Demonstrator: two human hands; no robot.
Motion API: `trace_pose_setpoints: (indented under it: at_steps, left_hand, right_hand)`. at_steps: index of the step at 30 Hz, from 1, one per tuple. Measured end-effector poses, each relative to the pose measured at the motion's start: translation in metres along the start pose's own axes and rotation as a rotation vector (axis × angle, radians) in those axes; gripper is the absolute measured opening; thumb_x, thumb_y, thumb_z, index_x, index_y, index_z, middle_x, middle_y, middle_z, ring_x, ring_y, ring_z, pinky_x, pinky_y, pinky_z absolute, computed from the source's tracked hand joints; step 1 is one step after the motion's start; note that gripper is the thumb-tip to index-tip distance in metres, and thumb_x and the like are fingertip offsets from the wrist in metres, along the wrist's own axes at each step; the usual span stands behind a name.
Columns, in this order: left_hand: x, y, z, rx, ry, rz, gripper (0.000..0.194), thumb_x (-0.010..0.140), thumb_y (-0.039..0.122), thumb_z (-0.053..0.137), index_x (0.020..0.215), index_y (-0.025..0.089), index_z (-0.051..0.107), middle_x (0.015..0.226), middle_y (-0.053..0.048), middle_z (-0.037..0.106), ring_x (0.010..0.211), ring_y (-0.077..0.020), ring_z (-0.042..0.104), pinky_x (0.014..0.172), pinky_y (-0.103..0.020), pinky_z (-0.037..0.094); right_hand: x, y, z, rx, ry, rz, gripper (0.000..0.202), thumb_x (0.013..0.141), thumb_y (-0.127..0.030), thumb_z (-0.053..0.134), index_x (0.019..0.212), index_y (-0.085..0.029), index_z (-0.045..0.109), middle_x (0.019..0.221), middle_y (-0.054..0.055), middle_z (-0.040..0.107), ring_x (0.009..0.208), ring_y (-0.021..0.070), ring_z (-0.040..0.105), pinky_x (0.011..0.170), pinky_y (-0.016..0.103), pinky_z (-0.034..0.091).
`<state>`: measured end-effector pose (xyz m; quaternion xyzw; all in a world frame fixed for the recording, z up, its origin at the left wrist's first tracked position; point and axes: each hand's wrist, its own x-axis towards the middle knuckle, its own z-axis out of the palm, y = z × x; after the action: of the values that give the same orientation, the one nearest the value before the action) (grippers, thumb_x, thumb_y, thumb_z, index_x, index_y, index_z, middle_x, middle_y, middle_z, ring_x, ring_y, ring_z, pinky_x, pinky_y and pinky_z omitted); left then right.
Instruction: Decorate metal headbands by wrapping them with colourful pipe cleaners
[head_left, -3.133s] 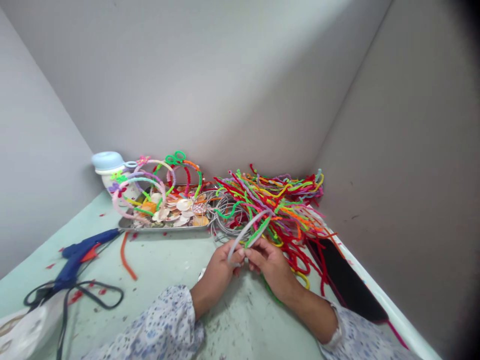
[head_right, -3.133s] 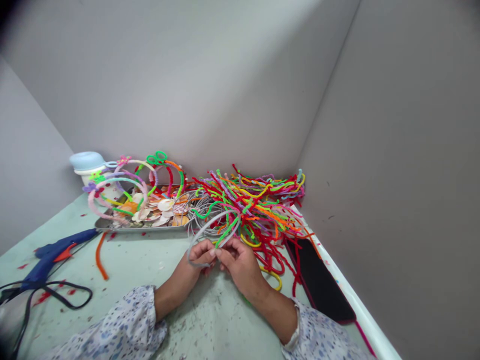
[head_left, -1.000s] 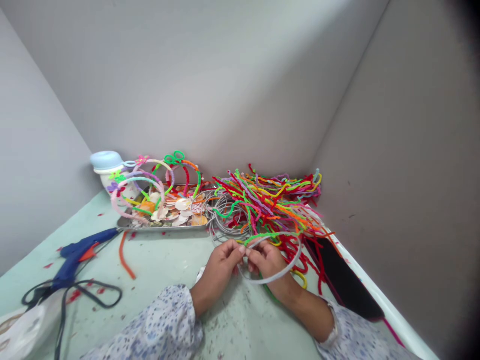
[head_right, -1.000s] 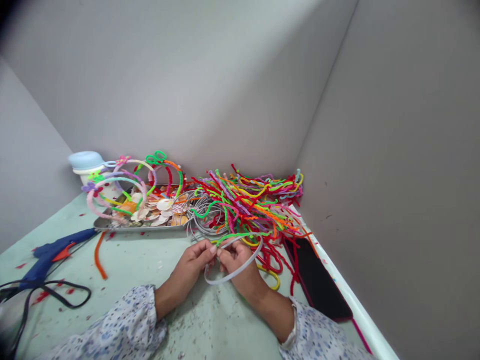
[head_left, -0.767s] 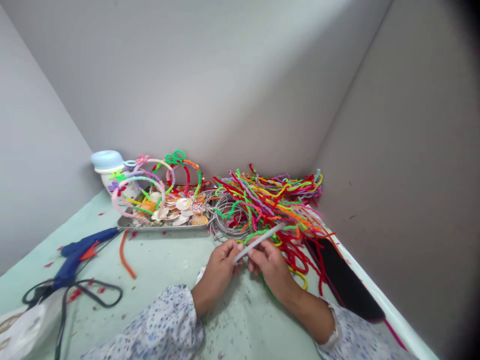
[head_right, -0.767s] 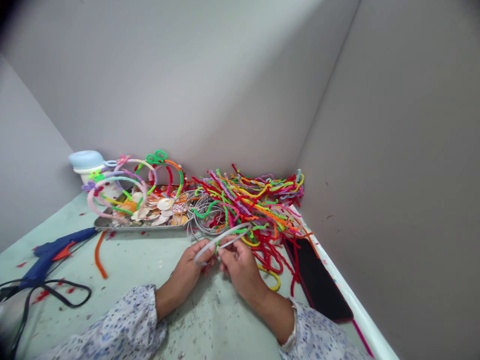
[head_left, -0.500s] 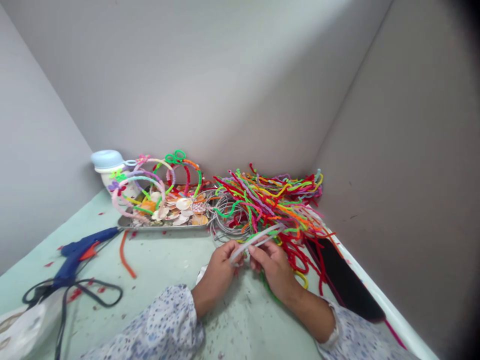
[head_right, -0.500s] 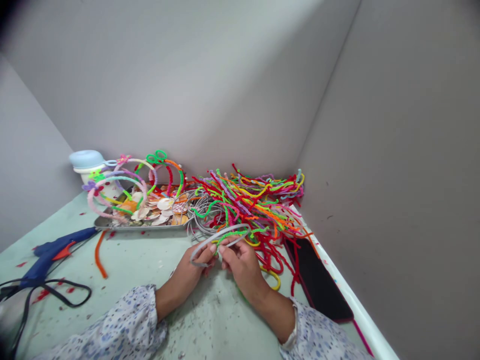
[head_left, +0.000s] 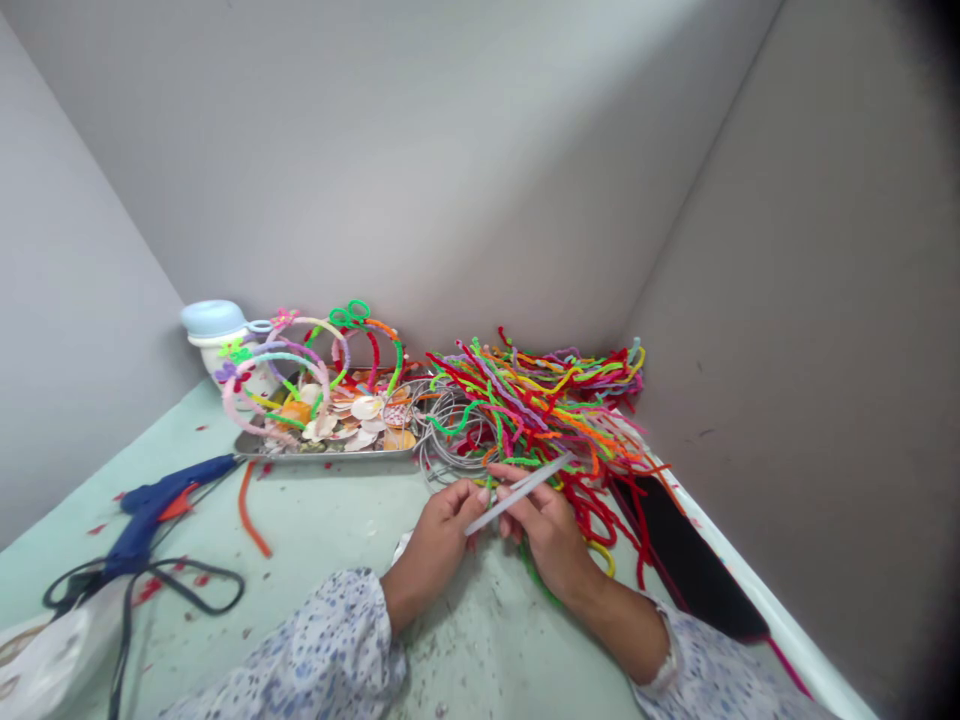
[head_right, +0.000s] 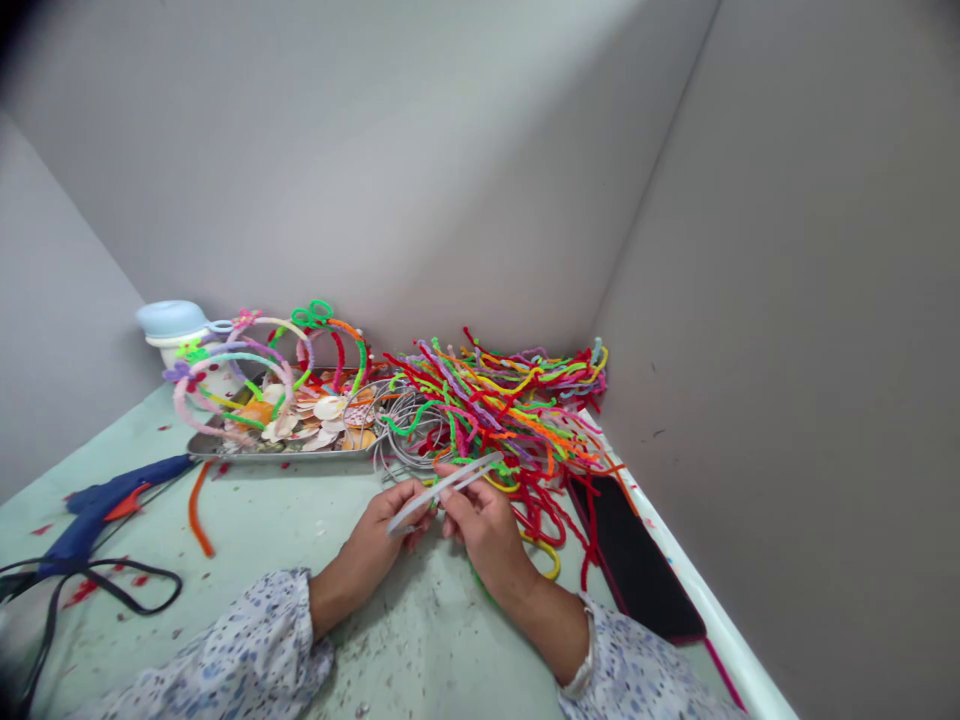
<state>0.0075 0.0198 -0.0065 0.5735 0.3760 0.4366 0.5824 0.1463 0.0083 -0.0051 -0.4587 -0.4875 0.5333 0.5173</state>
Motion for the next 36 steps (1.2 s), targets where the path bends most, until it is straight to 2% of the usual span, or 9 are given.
trace_pose_setpoints:
  at_steps: [11,14,19,28,31,34,36]
  left_hand:
    - [-0.001,0.004,-0.001,-0.02,-0.078,0.027,0.035,0.084,0.045,0.05,0.064,0.016,0.05,0.057,0.003,0.045,0.05,-0.0086,0.036,0.048,-0.02,0.029]
    - [-0.002,0.005,0.0,-0.014,-0.083,0.026,0.034,0.085,0.042,0.05,0.063,0.016,0.049,0.055,0.004,0.042,0.05,-0.0085,0.035,0.048,-0.02,0.028]
    - [-0.003,0.008,0.001,-0.07,-0.096,-0.003,0.034,0.085,0.042,0.049,0.064,0.015,0.05,0.057,0.003,0.045,0.051,-0.0089,0.038,0.049,-0.02,0.029]
    - [-0.003,0.008,-0.001,-0.115,-0.181,-0.007,0.034,0.087,0.041,0.047,0.068,0.014,0.054,0.062,0.001,0.051,0.052,-0.0085,0.038,0.05,-0.021,0.029]
    - [-0.003,0.008,-0.001,-0.127,-0.209,-0.017,0.035,0.087,0.042,0.047,0.069,0.013,0.055,0.065,-0.001,0.053,0.053,-0.009,0.039,0.05,-0.022,0.029]
    - [-0.003,0.008,-0.001,-0.143,-0.183,-0.041,0.035,0.086,0.043,0.048,0.068,0.014,0.055,0.065,-0.001,0.054,0.052,-0.0087,0.039,0.05,-0.022,0.029]
    - [-0.002,0.007,0.0,-0.149,-0.145,-0.044,0.036,0.087,0.043,0.047,0.066,0.014,0.053,0.061,0.0,0.052,0.05,-0.0083,0.038,0.05,-0.021,0.029]
  right_hand:
    - [-0.004,-0.002,0.003,0.029,-0.083,-0.07,0.036,0.077,-0.036,0.061,0.109,-0.02,0.059,0.074,0.0,0.058,0.06,0.0128,0.054,0.053,0.024,0.041]
    - [-0.005,-0.002,0.003,0.007,-0.102,-0.079,0.039,0.079,-0.037,0.06,0.113,-0.02,0.057,0.071,0.0,0.06,0.064,0.015,0.056,0.058,0.026,0.044]
    - [-0.004,0.001,0.003,0.015,-0.128,-0.038,0.044,0.08,-0.041,0.06,0.117,-0.019,0.053,0.062,-0.002,0.058,0.054,0.0127,0.052,0.05,0.024,0.038]
    - [-0.002,0.001,-0.001,0.049,-0.162,-0.016,0.057,0.077,-0.047,0.06,0.124,-0.017,0.048,0.062,-0.002,0.059,0.055,0.0124,0.052,0.049,0.022,0.035]
    - [0.002,0.006,-0.003,0.119,-0.173,-0.016,0.054,0.08,-0.046,0.058,0.124,-0.018,0.047,0.071,-0.001,0.059,0.054,0.0107,0.052,0.048,0.022,0.036]
    - [0.003,0.01,-0.005,0.135,-0.166,-0.048,0.053,0.08,-0.044,0.059,0.126,-0.021,0.044,0.08,0.0,0.057,0.057,0.0105,0.054,0.048,0.022,0.037]
    - [0.001,0.01,-0.004,0.099,-0.179,-0.072,0.057,0.079,-0.042,0.061,0.128,-0.022,0.04,0.074,-0.002,0.056,0.058,0.0113,0.054,0.049,0.022,0.037]
